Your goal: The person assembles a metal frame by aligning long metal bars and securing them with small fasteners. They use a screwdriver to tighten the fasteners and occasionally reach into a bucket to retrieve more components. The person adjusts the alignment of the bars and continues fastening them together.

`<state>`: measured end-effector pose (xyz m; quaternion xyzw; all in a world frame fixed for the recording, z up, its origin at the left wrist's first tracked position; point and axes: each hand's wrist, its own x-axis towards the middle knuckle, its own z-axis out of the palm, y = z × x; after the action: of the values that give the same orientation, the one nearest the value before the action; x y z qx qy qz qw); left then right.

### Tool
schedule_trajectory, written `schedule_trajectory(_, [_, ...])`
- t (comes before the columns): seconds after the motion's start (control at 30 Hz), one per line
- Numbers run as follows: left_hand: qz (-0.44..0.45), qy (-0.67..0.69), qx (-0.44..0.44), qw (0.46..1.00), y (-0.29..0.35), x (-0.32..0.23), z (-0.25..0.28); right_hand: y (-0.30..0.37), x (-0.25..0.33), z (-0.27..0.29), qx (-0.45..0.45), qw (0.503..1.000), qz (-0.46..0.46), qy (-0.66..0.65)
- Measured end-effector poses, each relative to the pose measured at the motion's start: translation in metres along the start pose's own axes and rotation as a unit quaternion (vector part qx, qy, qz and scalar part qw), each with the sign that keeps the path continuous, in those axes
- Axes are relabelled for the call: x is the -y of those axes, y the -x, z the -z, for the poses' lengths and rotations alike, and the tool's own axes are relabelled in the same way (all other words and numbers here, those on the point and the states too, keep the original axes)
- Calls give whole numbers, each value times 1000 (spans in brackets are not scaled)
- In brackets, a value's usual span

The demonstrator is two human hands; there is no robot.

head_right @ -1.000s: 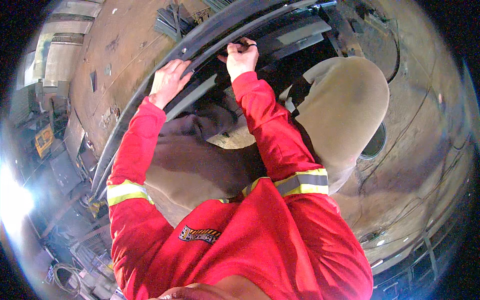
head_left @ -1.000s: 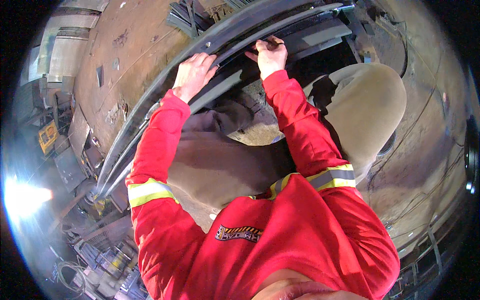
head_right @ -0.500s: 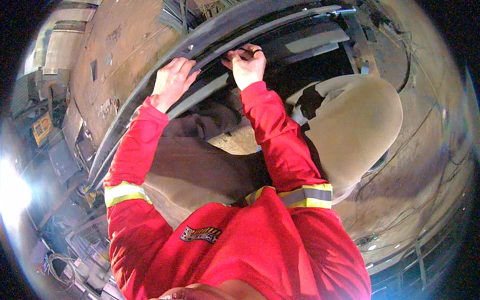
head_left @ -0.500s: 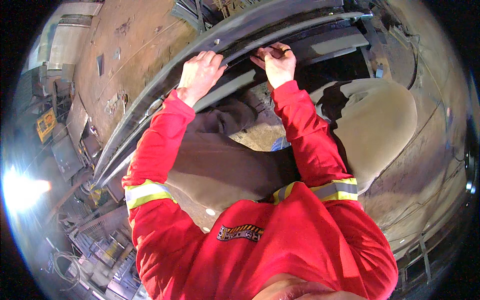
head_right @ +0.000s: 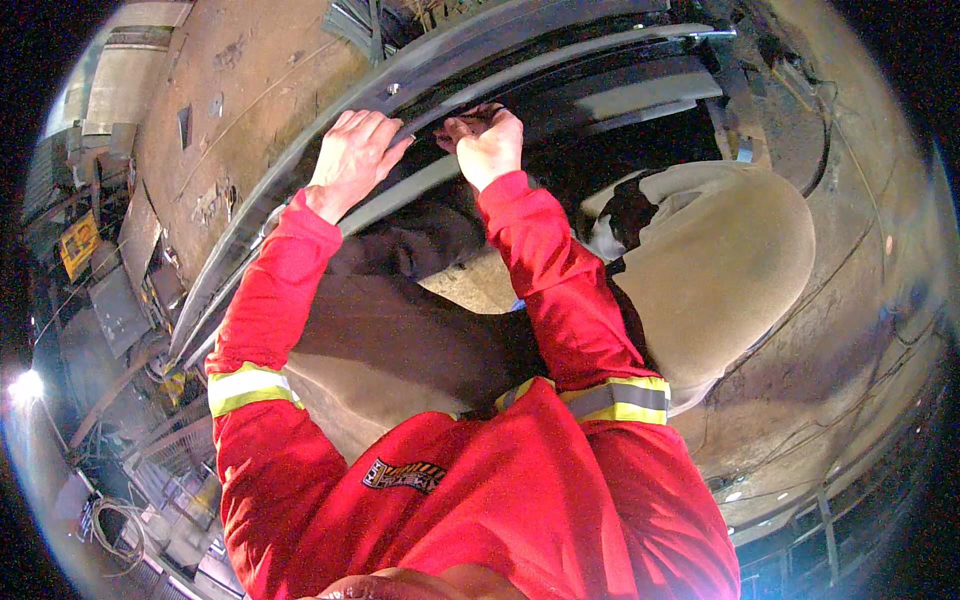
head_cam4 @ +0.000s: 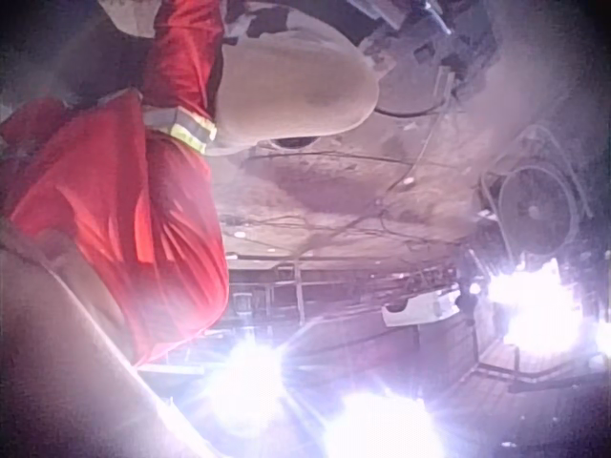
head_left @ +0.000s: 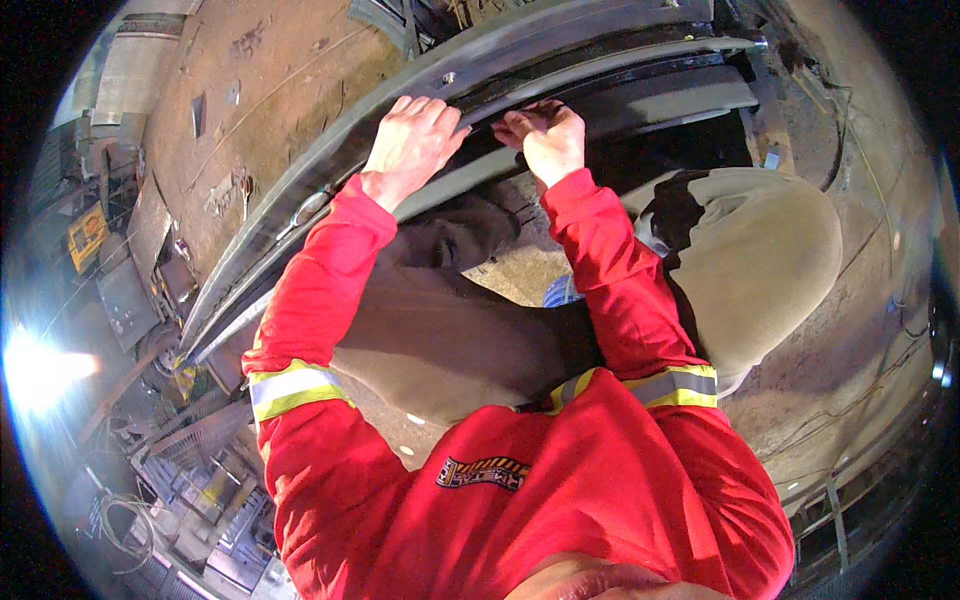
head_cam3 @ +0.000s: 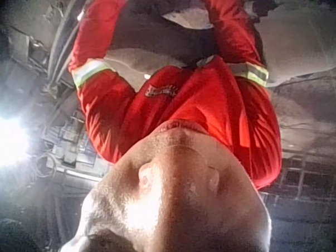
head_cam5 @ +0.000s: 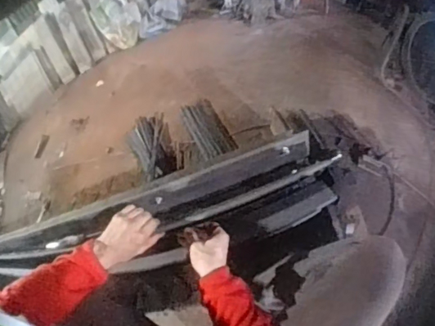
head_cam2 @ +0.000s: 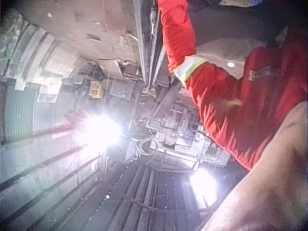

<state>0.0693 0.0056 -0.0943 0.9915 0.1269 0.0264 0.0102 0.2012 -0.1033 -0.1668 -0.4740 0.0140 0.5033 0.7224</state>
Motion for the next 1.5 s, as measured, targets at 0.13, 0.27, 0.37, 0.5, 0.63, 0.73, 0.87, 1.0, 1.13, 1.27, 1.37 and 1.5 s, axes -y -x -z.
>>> schedule_trajectory(0.13, [4, 10, 3, 1000, -4, -3, 3, -1, -1, 0, 3, 1000, -4, -15])
schedule_trajectory(0.27, [16, 12, 4, 1000, -7, -7, 7, 3, 2, -5, -19, 999, -5, -31])
schedule_trajectory(0.37, [44, 11, 13, 999, -7, -12, 7, 4, 3, -7, -32, 999, -5, -39])
schedule_trajectory(0.5, [55, 20, 10, 998, -9, -16, 9, 2, 2, -8, -39, 998, -13, -51])
schedule_trajectory(0.63, [68, 26, -13, 997, -6, -24, 12, 2, 1, -12, -53, 997, -16, -52])
schedule_trajectory(0.73, [73, 12, -22, 997, -1, -16, -5, 2, 1, -14, -50, 996, -10, -67])
schedule_trajectory(0.87, [67, 45, -5, 997, -12, -8, 0, 6, 7, -14, -56, 996, -5, -65])
schedule_trajectory(1.0, [97, 69, -53, 991, -9, -12, -2, 13, 8, -12, 7, 997, 5, -81])
schedule_trajectory(1.13, [194, 136, -131, 963, 6, -28, -23, 7, 20, 9, -19, 843, 162, 513])
schedule_trajectory(1.27, [142, 127, -157, 969, 17, -22, -27, 36, 92, 1, -52, 612, 399, 681])
schedule_trajectory(1.37, [101, 97, -161, 977, 16, -17, -27, -3, 104, 16, 63, 481, 475, 734])
schedule_trajectory(1.5, [85, 59, -168, 980, 13, -17, -27, -43, 121, 44, 151, 365, 516, 760])
